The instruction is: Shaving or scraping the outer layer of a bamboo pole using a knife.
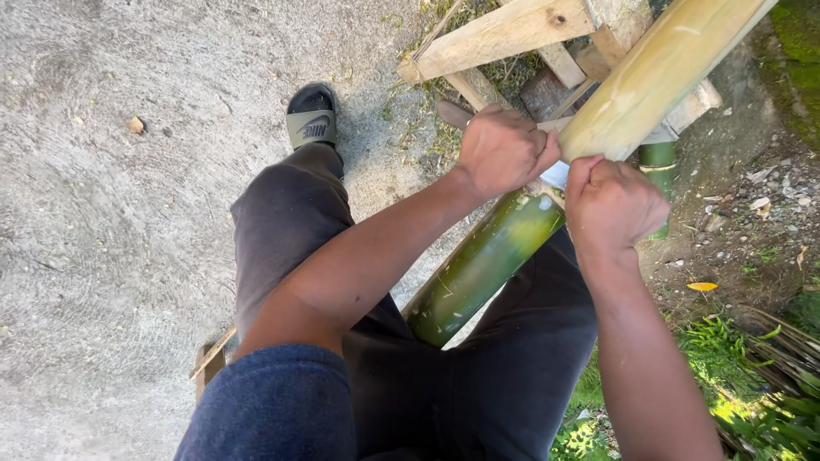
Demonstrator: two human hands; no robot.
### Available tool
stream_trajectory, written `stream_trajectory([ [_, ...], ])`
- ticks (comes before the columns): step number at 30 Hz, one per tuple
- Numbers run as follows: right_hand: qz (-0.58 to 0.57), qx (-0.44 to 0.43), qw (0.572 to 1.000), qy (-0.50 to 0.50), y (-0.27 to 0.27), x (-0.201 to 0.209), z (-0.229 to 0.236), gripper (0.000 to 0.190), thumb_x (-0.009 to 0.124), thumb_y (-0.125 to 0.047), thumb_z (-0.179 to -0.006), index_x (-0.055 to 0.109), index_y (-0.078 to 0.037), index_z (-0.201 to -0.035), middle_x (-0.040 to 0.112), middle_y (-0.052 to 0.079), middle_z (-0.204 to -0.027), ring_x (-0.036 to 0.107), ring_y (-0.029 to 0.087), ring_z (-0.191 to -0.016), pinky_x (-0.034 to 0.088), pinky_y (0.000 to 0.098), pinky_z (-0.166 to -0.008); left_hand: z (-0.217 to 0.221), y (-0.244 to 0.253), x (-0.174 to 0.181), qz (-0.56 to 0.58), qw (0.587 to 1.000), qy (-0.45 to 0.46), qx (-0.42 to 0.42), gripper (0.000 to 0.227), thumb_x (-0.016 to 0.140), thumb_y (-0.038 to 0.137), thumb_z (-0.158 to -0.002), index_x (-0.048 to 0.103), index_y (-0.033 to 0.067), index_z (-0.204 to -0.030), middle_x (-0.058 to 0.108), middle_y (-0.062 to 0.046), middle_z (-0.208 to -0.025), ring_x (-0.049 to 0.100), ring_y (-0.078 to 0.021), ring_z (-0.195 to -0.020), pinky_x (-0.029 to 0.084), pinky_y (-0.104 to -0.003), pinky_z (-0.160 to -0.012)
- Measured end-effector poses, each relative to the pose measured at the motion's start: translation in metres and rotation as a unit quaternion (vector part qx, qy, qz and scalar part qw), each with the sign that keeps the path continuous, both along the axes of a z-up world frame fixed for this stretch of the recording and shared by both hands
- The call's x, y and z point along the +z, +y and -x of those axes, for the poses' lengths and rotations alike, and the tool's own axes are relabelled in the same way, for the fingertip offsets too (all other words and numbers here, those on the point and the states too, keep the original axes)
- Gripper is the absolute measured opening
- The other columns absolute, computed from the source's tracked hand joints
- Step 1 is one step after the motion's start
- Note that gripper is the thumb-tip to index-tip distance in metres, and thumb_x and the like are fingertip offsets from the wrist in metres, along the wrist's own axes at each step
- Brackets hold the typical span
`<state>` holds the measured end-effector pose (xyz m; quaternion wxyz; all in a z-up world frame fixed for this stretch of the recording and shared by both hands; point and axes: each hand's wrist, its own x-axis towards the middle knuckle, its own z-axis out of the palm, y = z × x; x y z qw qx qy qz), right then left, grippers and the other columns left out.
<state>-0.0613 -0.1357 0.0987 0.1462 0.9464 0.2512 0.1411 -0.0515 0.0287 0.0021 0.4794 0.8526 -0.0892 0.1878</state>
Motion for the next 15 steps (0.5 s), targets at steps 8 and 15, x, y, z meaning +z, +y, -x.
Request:
stream_trajectory([
  [8,-0.002,-0.022,0.999,0.044,-0.017,-0.002,-0.024,0.042,0.069,-0.014,-0.100,0.057,-0.014,-0.060,0.059,0.005,-0.063,0.052,0.022,-0.047,0.037,0.0377,-0.046,-0.017,-0.012,-0.004,0.005,1.000,-0.006,0.013,0.050,0.058,0.029,-0.098,0.060,0.0126,-0.051,0.059,-0.004,-0.052,0.057,-0.0230,-0.051,0.047,-0.041,-0.059],
  [15,-0.003,0.026,1.000,-0.009,0.001,0.000,-0.005,0.038,0.066,-0.011,-0.097,0.056,-0.012,-0.061,0.061,0.006,-0.063,0.057,0.025,-0.057,0.043,0.0382,-0.054,0.001,-0.002,-0.006,0.003,1.000,-0.007,0.009,0.051,0.056,0.029,-0.098,0.059,0.0121,-0.050,0.056,-0.006,-0.048,0.054,-0.0241,-0.045,0.049,-0.043,-0.057],
])
